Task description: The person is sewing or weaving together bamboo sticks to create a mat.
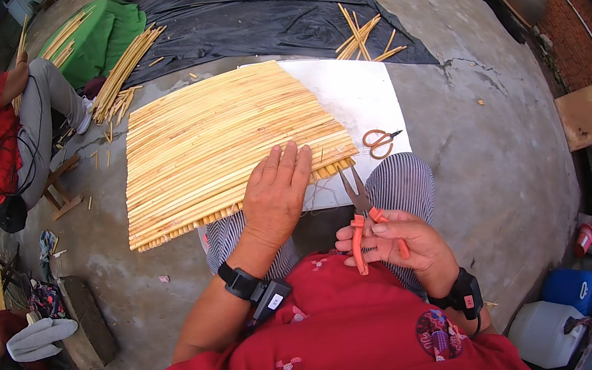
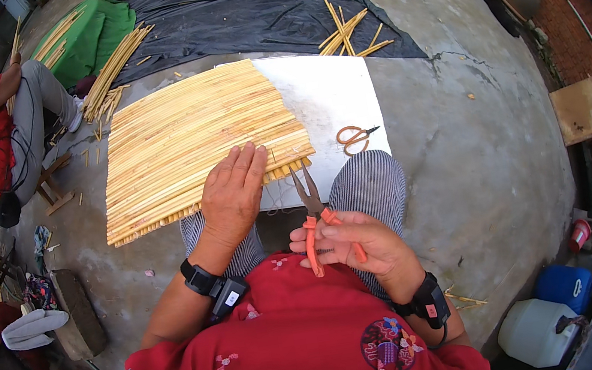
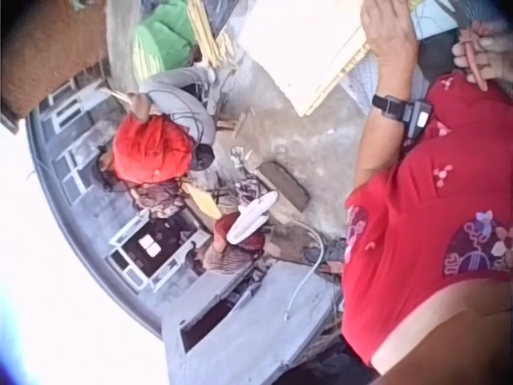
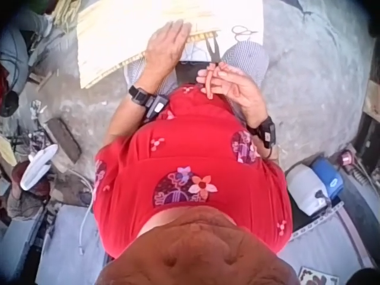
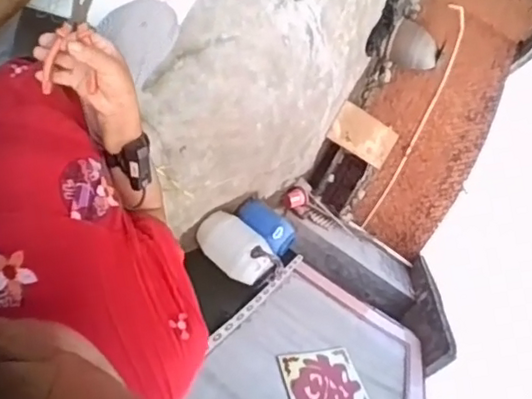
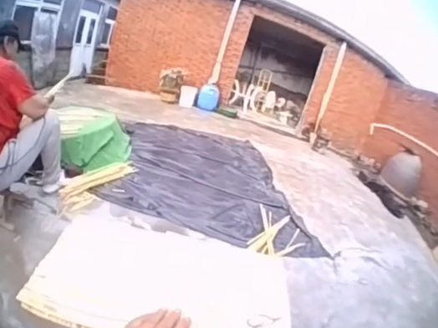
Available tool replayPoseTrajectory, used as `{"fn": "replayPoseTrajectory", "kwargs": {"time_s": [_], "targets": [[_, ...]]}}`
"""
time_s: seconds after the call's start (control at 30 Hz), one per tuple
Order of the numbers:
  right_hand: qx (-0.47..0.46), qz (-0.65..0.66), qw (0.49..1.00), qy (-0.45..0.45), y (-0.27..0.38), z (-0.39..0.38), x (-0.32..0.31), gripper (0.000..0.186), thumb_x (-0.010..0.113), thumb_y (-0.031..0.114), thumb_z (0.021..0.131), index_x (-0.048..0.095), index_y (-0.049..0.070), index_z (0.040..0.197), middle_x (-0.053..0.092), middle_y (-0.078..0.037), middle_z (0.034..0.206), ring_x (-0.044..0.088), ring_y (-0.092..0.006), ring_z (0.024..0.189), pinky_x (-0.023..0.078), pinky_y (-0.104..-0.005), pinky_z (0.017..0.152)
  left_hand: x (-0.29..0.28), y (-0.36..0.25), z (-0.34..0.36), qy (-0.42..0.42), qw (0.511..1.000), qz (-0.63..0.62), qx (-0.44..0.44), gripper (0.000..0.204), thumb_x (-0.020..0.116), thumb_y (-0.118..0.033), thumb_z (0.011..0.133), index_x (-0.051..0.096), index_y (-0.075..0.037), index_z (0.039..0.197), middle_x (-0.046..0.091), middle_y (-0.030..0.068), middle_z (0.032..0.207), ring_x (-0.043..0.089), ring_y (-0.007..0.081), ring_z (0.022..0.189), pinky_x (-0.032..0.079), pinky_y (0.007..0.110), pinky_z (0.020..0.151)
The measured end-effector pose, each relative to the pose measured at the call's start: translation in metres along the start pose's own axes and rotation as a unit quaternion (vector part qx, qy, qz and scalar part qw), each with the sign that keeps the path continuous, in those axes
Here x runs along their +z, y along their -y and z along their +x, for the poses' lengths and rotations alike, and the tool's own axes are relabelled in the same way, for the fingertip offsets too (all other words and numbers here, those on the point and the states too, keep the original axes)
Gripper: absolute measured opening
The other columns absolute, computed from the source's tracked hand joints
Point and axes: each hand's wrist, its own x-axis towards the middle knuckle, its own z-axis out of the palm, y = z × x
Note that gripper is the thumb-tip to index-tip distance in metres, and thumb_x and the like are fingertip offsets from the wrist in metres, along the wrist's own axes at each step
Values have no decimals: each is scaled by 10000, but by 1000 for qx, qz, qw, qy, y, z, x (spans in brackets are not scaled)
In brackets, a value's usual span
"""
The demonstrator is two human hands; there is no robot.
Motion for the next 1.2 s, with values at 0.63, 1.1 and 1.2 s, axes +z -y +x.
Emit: {"fn": "replayPoseTrajectory", "kwargs": {"time_s": [0.63,1.1,1.2], "targets": [[34,12,999,-29,-4,40,-6,284,489,294,985,571,62,1127,656,-188,979,660,-297,911,548,-452,789,1,-3,-6,24,1000,-6,13,412,572,-142,832,577,-84,1239,599,113,1231,580,289,1126,461,379,936],[-137,-21,990,5,-2,11,42,319,455,358,994,591,76,1054,642,-185,888,613,-255,674,508,-365,573,1,3,-17,56,996,-1,63,424,524,-173,853,535,-52,1259,569,164,1246,551,329,1148,427,406,991],[-198,-46,979,12,48,-10,55,323,476,342,990,590,49,1064,650,-192,877,622,-253,638,507,-356,522,13,-2,-28,99,986,75,110,423,527,-172,853,530,-42,1255,558,172,1254,538,341,1161,413,421,1004]]}}
